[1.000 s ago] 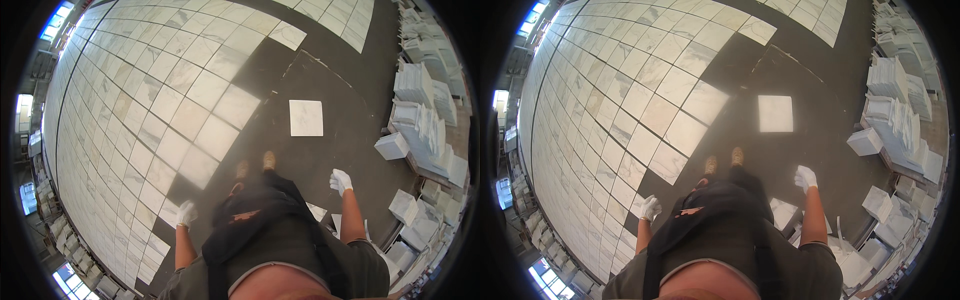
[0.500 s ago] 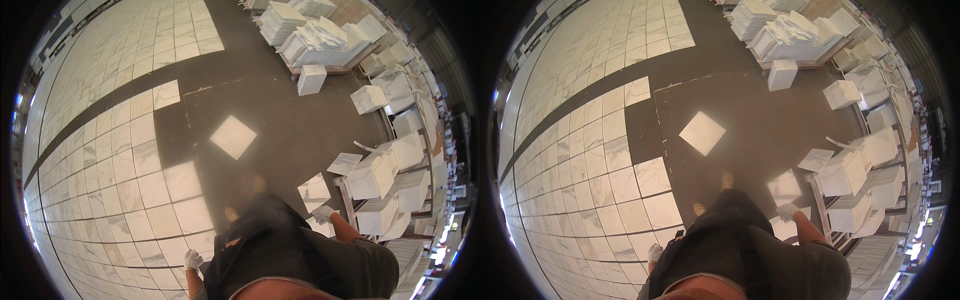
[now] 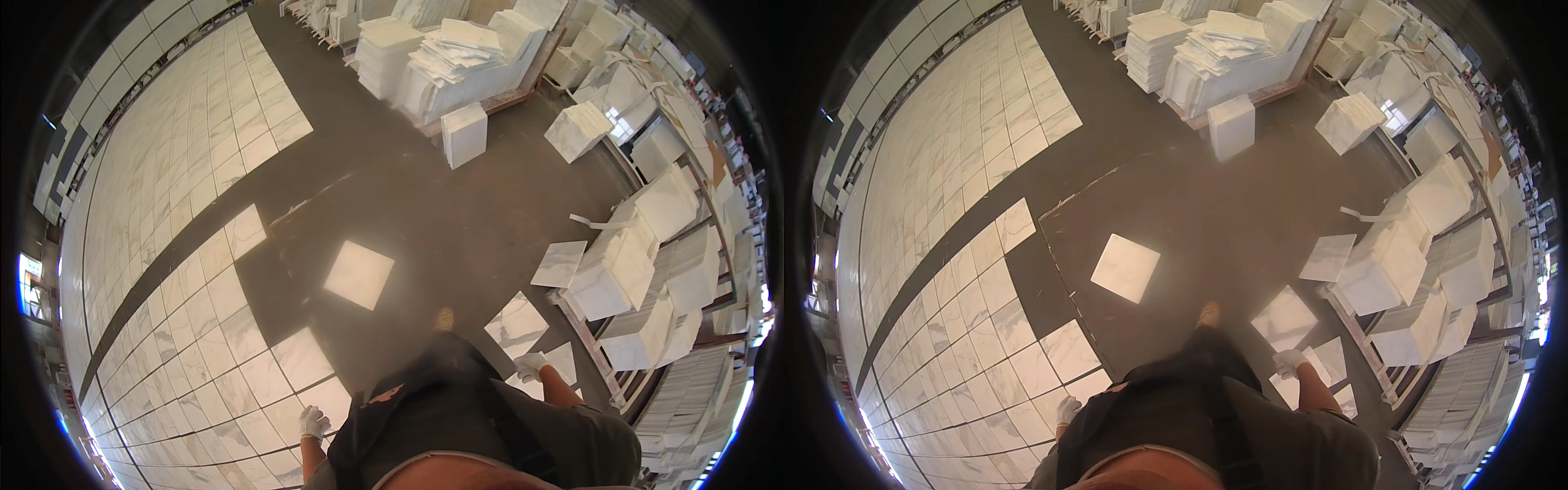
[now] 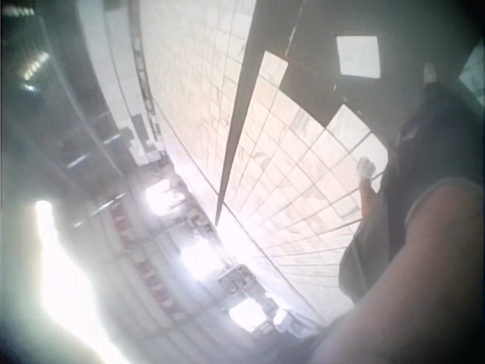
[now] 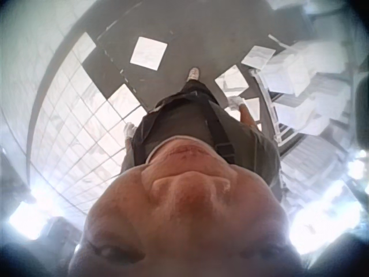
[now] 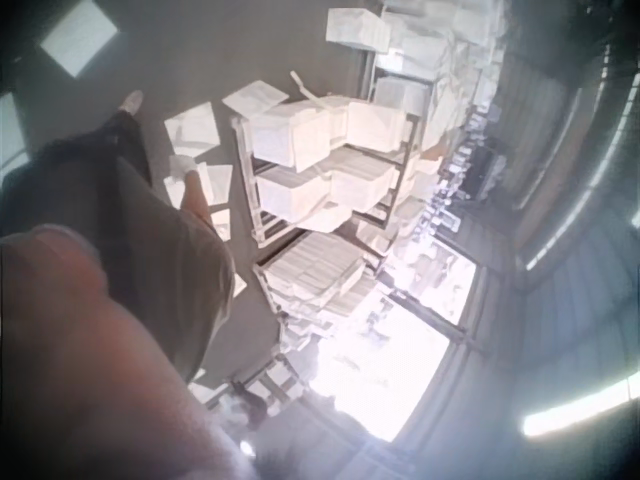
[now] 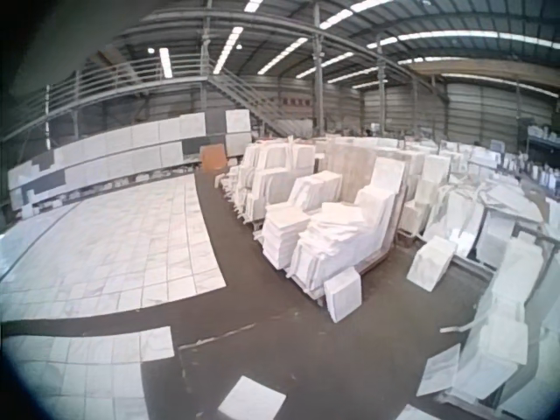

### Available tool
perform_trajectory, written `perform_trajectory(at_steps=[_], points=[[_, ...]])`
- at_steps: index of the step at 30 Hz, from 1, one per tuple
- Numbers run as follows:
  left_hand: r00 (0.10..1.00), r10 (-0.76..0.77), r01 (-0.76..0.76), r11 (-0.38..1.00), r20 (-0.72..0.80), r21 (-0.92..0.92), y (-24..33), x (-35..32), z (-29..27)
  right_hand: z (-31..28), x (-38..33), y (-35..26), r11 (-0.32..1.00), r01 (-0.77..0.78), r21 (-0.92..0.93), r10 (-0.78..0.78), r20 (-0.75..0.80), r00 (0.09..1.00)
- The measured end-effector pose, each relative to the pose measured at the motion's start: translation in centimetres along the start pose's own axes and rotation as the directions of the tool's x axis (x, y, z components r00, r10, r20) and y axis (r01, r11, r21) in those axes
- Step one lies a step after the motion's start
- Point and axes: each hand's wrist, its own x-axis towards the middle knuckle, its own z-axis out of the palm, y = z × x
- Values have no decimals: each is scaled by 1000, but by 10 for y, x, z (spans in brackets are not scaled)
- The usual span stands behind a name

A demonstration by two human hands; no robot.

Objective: The person repeatedly picks up white rectangular tiles from a large pile and places them onto a growing stack on the floor. The person handles the tiles one at a time, aligning them as they build the stack.

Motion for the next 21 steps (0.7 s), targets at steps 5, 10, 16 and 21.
perform_trajectory(at_steps=[5, 10, 16, 21], points=[[994, -70, 49, 970, 79, 238, 58, 78, 112, -80, 19, -74, 934, 66, 350, -161, 250, 955], [976, -216, 203, 950, 31, 236, 130, 122, 190, -126, 4, -145, 913, 366, 180, -351, -112, 930], [928, -370, 368, 883, -52, 292, 165, 173, 216, -128, -1, -164, 841, 356, 407, -346, -102, 933], [960, -267, 183, 831, 88, 526, 151, 240, 205, -127, 12, -167, 961, 241, 136, -245, 13, 970]])
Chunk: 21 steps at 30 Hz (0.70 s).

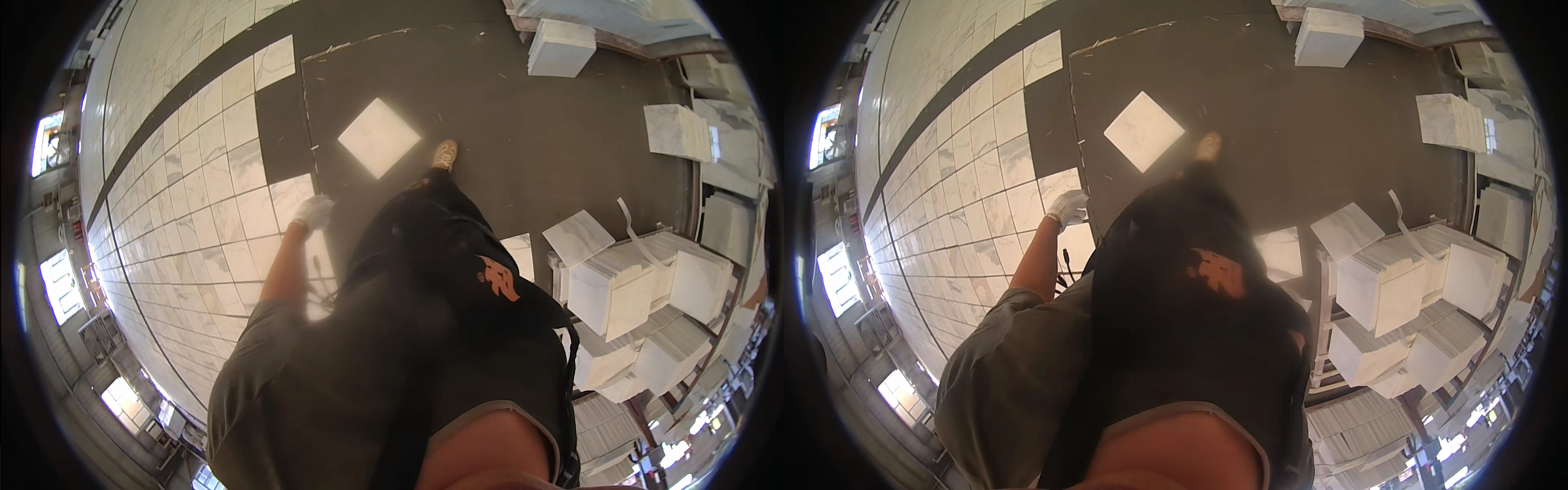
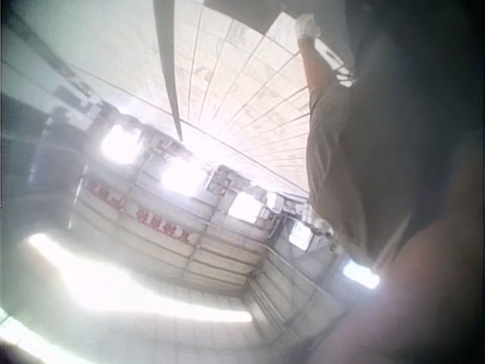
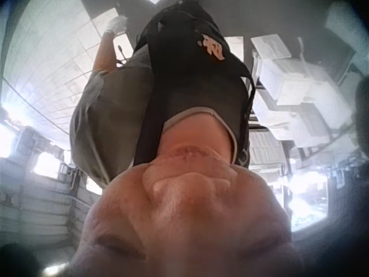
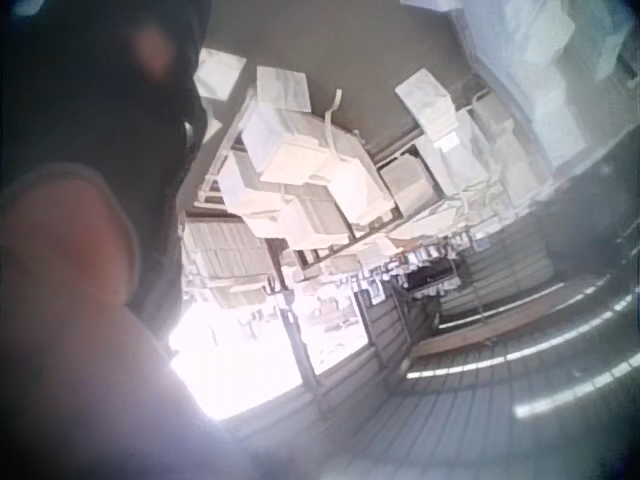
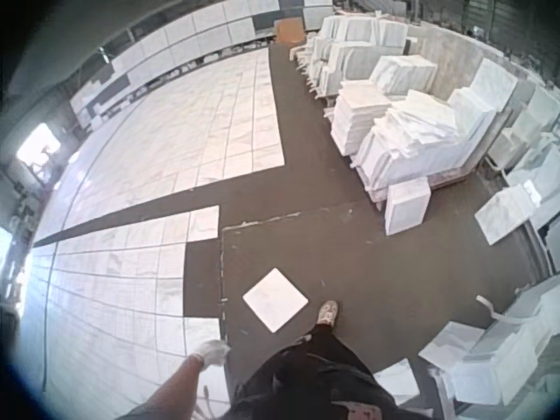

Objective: The person repeatedly picks up white rectangular tiles from a large pile and places them onto a growing stack on the floor. The person handles the tiles one at a time, aligning them as they build the stack.

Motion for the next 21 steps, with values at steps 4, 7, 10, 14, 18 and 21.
perform_trajectory(at_steps=[4, 7, 10, 14, 18, 21], points=[[990, -131, 120, 975, -49, -188, 17, 67, -4, -15, 13, -58, 980, -174, 97, 180, -57, 982], [986, 124, -104, 981, 113, -167, 45, 96, -18, -24, 25, -119, 974, -205, 92, 212, -74, 975], [955, 197, -211, 977, 223, 39, 102, 128, -37, -27, 41, -180, 975, -205, 91, 212, -81, 974], [889, 338, -358, 92, 308, 929, 172, 165, -55, -37, 67, -250, 976, -207, 68, 212, -77, 974], [943, 328, -271, 686, 45, 675, 182, 187, -55, -57, 104, -316, 974, -226, 20, 226, -46, 973], [973, 46, -33, 997, -225, 63, 170, 178, -19, -83, 144, -373, 970, -239, -48, 239, -1, 971]])
